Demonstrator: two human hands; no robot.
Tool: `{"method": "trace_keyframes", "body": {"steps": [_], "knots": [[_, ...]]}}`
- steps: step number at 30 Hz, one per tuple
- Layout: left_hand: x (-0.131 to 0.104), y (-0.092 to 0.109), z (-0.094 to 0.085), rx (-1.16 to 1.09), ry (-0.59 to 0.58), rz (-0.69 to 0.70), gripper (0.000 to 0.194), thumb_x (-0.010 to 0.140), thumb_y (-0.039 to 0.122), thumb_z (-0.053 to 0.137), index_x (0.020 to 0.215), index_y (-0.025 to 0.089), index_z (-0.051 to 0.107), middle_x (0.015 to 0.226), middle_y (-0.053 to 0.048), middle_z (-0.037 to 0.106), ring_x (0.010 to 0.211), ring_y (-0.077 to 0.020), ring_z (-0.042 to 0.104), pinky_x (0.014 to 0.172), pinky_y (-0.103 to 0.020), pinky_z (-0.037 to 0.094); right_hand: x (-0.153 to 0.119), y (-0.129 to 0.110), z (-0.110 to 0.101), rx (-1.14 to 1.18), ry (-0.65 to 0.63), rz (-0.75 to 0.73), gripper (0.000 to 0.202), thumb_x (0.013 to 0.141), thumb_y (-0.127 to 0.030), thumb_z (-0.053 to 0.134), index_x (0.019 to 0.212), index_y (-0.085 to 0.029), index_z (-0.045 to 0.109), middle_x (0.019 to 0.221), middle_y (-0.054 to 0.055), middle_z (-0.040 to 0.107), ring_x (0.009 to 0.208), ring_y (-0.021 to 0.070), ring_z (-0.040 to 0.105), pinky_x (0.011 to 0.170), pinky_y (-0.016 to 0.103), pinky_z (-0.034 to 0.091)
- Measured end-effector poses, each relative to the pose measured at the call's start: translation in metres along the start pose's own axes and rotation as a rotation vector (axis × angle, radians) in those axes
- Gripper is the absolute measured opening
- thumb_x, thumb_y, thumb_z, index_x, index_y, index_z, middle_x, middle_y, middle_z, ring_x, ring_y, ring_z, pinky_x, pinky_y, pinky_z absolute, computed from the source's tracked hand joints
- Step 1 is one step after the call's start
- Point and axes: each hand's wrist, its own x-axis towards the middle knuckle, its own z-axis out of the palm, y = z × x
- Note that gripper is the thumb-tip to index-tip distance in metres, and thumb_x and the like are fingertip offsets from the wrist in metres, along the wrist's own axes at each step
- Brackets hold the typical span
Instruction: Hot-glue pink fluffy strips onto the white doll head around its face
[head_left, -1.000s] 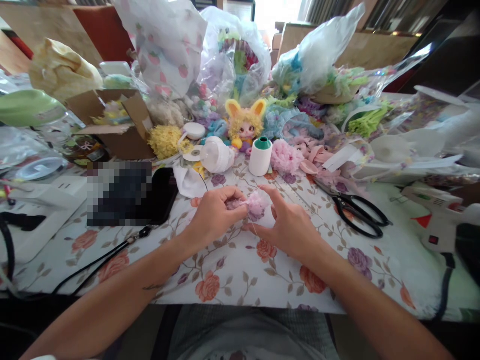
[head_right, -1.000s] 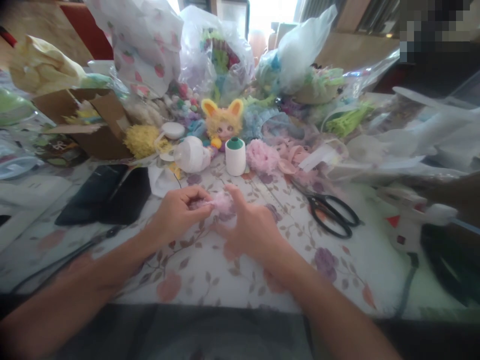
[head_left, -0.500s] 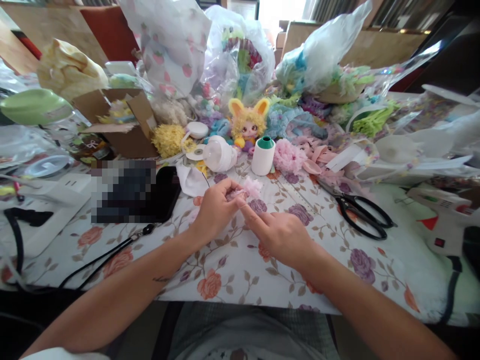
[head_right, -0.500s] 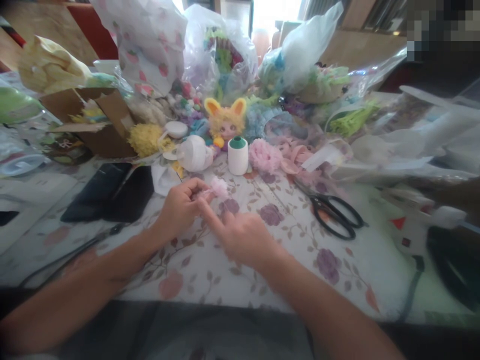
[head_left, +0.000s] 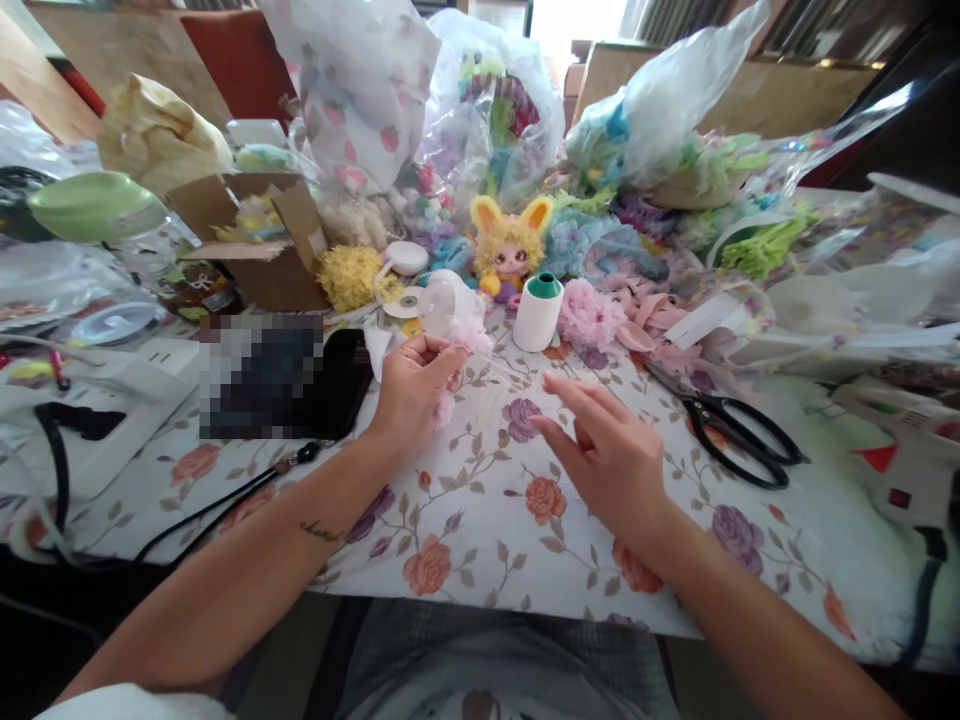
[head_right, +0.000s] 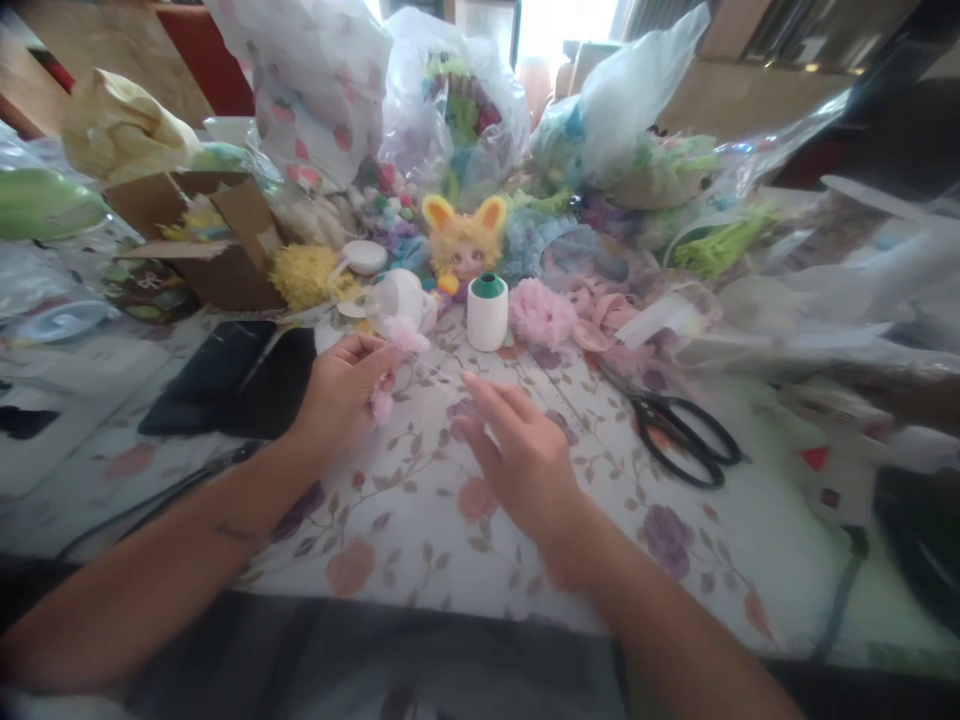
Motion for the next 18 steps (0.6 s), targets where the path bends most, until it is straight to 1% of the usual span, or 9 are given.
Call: {"method": "trace_keyframes", "body": {"steps": [4,6,8,10,11,13,14,16,18], "knots": [[0.0,0.001,0.0,0.008,0.021,-0.004,0.019,0.069,0.013,0.068,0.065,0.017,0.05,0.048,0.008,0.049,0.032,-0.0018,0.034,0.033,-0.017,0.025,0.013,0.013,-0.012,0.188,-0.192,0.205,0.009,0.084,-0.024,0.065,0.084,-0.02,0.072,0.072,0.002,0.069,0.058,0.0135,0.06,0.058,0.026,0.048],[0.0,0.002,0.0,0.003,0.027,-0.021,0.019,0.069,0.012,0.068,0.065,0.017,0.05,0.048,0.008,0.049,0.032,-0.0017,0.033,0.032,-0.017,0.025,0.017,0.02,-0.019,0.412,-0.259,0.361,0.011,0.084,-0.028,0.065,0.076,-0.021,0.07,0.066,0.0,0.066,0.058,0.0144,0.059,0.057,0.027,0.046],[0.0,0.002,0.001,-0.011,0.029,-0.033,0.019,0.068,0.011,0.067,0.066,0.017,0.049,0.048,0.008,0.049,0.032,-0.0019,0.033,0.032,-0.017,0.025,0.022,0.023,-0.026,0.671,-0.216,0.486,0.014,0.085,-0.031,0.063,0.075,-0.022,0.067,0.086,0.002,0.07,0.074,0.0172,0.063,0.065,0.029,0.049],[-0.001,0.002,0.002,-0.017,0.026,-0.04,0.018,0.067,0.01,0.066,0.066,0.017,0.049,0.048,0.008,0.049,0.032,-0.0022,0.034,0.033,-0.017,0.025,0.026,0.024,-0.033,0.945,-0.169,0.527,0.016,0.087,-0.031,0.059,0.074,-0.023,0.062,0.103,0.003,0.069,0.095,0.0206,0.063,0.08,0.034,0.05],[-0.001,0.001,0.002,-0.018,0.025,-0.043,0.018,0.067,0.01,0.066,0.066,0.017,0.05,0.048,0.007,0.049,0.033,-0.0023,0.034,0.033,-0.017,0.025,0.029,0.024,-0.036,1.063,-0.166,0.534,0.016,0.088,-0.031,0.058,0.073,-0.024,0.06,0.099,0.003,0.068,0.098,0.021,0.062,0.084,0.036,0.049],[0.0,0.001,0.001,-0.025,0.032,-0.039,0.018,0.067,0.01,0.066,0.065,0.017,0.05,0.049,0.007,0.05,0.033,-0.0023,0.034,0.033,-0.016,0.025,0.032,0.025,-0.042,1.213,-0.169,0.566,0.016,0.087,-0.032,0.058,0.073,-0.024,0.056,0.07,0.0,0.059,0.077,0.0179,0.062,0.077,0.036,0.051],[0.001,0.001,0.0,-0.034,0.042,-0.031,0.018,0.066,0.01,0.066,0.065,0.017,0.05,0.049,0.007,0.05,0.034,-0.0023,0.034,0.033,-0.016,0.026,0.033,0.027,-0.044,1.231,-0.17,0.593,0.017,0.086,-0.032,0.059,0.072,-0.024,0.055,0.058,-0.003,0.048,0.062,0.0144,0.055,0.067,0.032,0.05],[0.006,0.002,-0.003,-0.054,0.077,0.013,0.017,0.066,0.011,0.067,0.064,0.017,0.051,0.049,0.007,0.049,0.035,-0.003,0.035,0.034,-0.017,0.027,0.034,0.033,-0.047,1.145,-0.145,0.651,0.018,0.085,-0.03,0.061,0.071,-0.023,0.054,0.053,-0.007,0.03,0.045,0.0088,0.035,0.048,0.024,0.039],[0.014,0.004,-0.009,-0.071,0.15,0.118,0.018,0.066,0.012,0.067,0.061,0.017,0.051,0.049,0.006,0.048,0.038,-0.0041,0.038,0.036,-0.017,0.03,0.032,0.042,-0.046,0.937,-0.088,0.677,0.018,0.083,-0.029,0.064,0.069,-0.021,0.054,0.053,-0.007,0.028,0.043,0.007,0.026,0.041,0.022,0.025]]}}
